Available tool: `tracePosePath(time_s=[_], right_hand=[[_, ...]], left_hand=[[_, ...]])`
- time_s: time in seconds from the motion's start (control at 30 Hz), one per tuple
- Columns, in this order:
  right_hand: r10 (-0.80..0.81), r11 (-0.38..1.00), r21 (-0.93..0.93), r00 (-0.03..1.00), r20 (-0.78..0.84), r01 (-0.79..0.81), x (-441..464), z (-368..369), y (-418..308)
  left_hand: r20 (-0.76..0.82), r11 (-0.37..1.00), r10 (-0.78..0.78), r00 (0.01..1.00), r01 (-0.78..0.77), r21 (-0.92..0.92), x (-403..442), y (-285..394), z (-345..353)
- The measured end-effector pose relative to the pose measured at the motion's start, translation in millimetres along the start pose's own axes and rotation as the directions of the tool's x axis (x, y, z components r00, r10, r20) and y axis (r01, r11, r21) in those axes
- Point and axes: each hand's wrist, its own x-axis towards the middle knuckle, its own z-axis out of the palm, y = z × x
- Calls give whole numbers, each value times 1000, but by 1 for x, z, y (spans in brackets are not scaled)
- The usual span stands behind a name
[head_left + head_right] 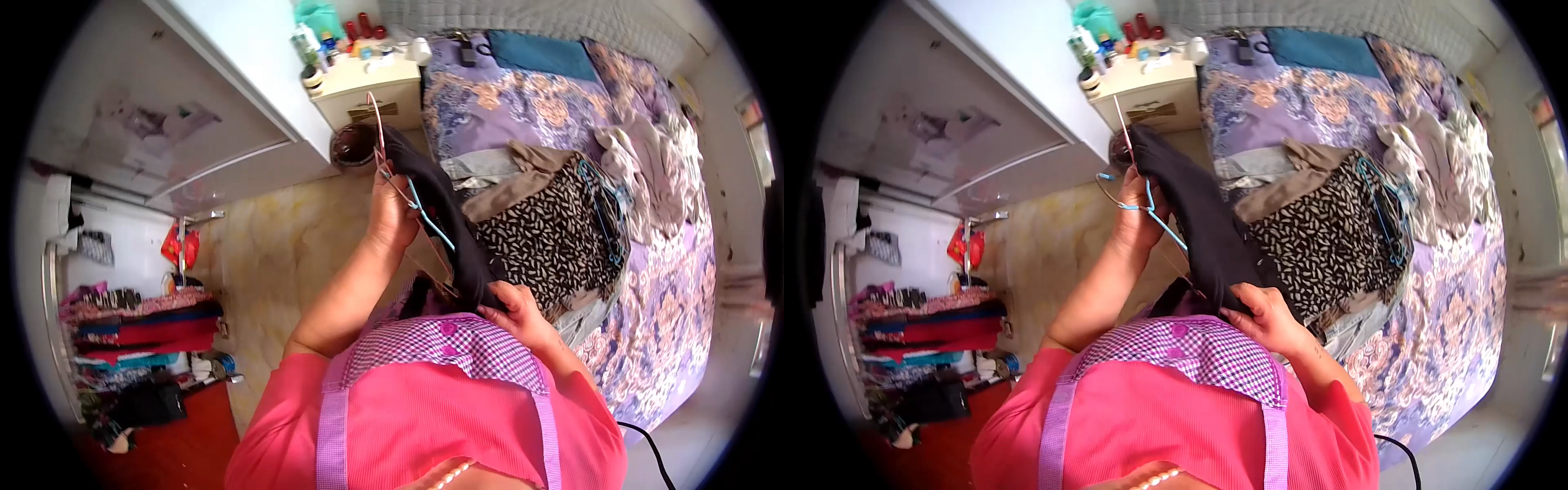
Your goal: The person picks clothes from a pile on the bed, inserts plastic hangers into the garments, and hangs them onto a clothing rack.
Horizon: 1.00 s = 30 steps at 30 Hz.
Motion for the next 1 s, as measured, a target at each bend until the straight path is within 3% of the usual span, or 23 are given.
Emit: tracePosePath(time_s=[0.07,0.1,0.13,0.23,0.33,0.47,0.57,0.63,0.77,0.87,0.9,1.0], right_hand=[[34,998,51,998,61,-37,12,23,-10],[118,985,109,986,116,-131,18,31,-20],[155,955,241,983,96,-174,25,43,-28],[309,728,600,940,145,-332,42,83,-56],[234,742,588,946,225,-323,62,115,-70],[104,839,467,925,364,-279,85,160,-102],[37,889,402,908,418,-221,95,192,-125],[-53,951,298,900,434,-87,103,211,-136],[-113,985,169,841,529,26,120,247,-168],[-43,930,330,847,530,-159,129,272,-159],[79,828,464,884,462,-316,131,284,-161],[146,572,709,902,406,-412,160,304,-171]], left_hand=[[-107,996,77,991,-72,52,-18,32,-15],[-160,991,120,980,-109,77,-27,48,-21],[-171,989,146,974,-138,61,-37,64,-30],[-219,975,222,950,-222,25,-74,112,-56],[-260,948,312,914,-281,150,-111,159,-70],[-273,922,381,883,-383,49,-151,212,-98],[-395,868,473,788,-493,55,-170,237,-130],[-465,849,476,747,-527,23,-182,256,-151],[-549,768,537,640,-641,3,-211,285,-185],[-589,782,529,611,-621,58,-243,310,-197],[-590,785,545,596,-610,109,-247,318,-207],[-576,758,590,566,-634,153,-262,333,-226]])
